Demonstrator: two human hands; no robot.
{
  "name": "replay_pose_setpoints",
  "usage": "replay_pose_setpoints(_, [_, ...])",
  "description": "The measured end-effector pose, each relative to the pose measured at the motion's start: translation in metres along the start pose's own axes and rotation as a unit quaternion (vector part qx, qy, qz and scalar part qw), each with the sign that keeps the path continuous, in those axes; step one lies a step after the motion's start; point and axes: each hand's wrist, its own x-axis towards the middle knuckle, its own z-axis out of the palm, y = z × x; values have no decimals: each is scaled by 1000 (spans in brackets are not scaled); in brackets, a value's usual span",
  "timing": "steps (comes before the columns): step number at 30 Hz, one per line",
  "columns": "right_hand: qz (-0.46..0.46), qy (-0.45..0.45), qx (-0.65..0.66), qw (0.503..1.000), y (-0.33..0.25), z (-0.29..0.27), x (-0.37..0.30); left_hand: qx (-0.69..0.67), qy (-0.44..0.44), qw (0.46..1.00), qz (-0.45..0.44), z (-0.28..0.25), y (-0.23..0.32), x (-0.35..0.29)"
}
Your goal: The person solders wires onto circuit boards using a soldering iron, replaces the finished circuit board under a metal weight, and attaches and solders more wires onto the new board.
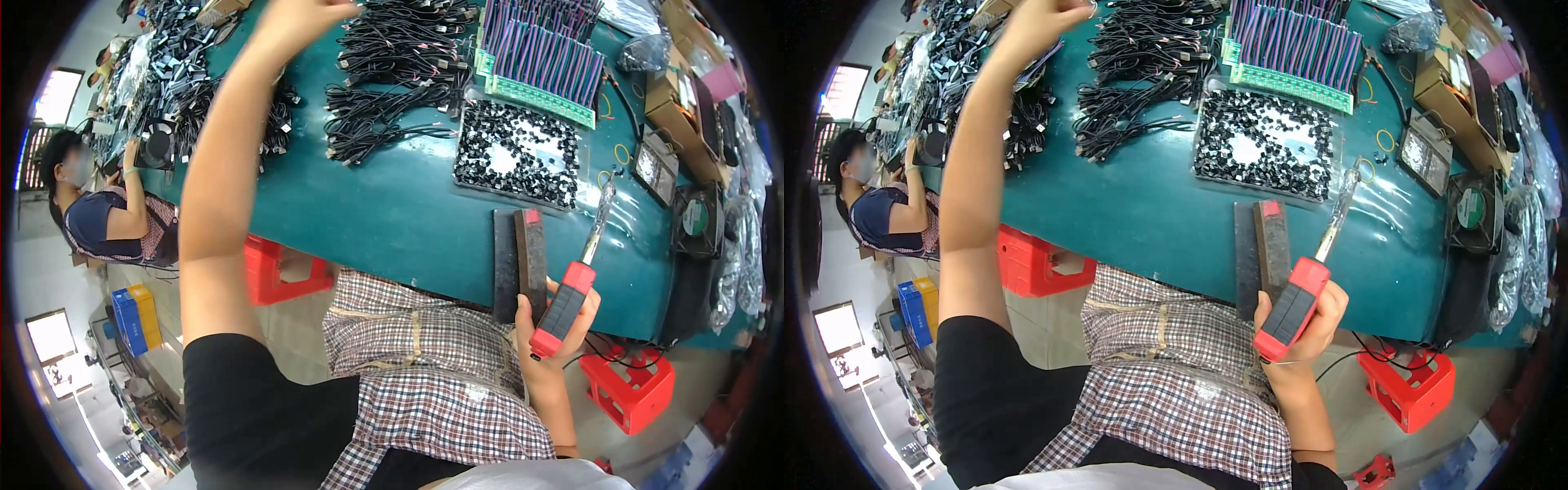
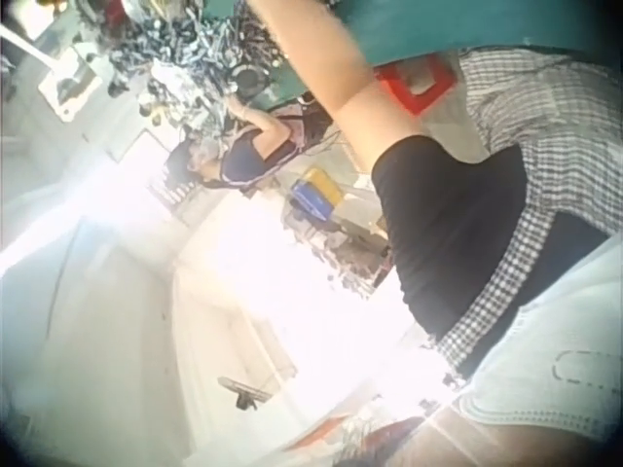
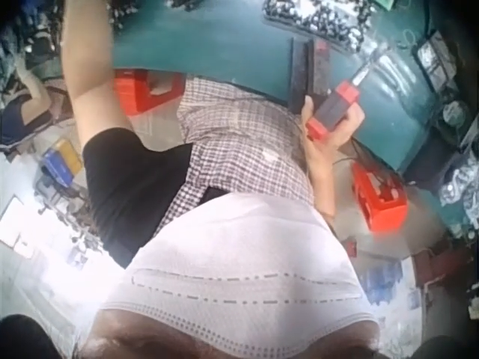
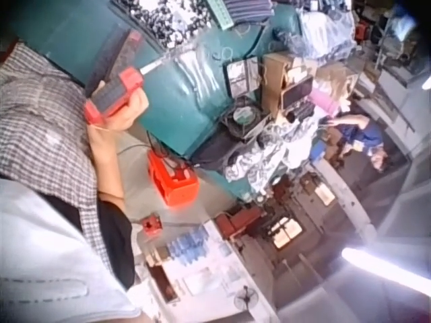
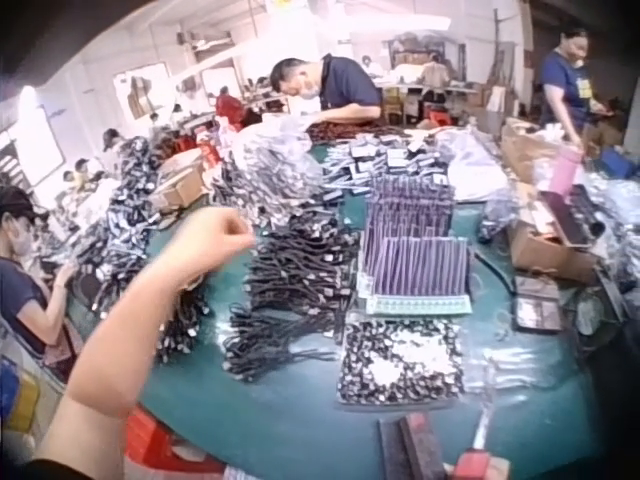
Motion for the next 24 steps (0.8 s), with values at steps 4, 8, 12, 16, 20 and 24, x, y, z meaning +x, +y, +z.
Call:
replay_pose_setpoints(4, [-15,19,30,999,1,1,1,93,-136,985,54,97,86,-7])
replay_pose_setpoints(8, [-43,18,20,999,-4,2,5,142,-187,972,-16,147,111,-3])
replay_pose_setpoints(12, [-47,27,35,998,0,4,3,151,-256,954,-36,149,117,7])
replay_pose_setpoints(16, [-42,14,27,999,-3,0,5,30,-188,979,-76,147,116,7])
replay_pose_setpoints(20, [-57,24,34,998,0,1,4,-469,-147,860,-137,139,120,-5])
replay_pose_setpoints(24, [-34,91,87,992,1,4,-8,-583,-56,801,-122,126,147,-14])
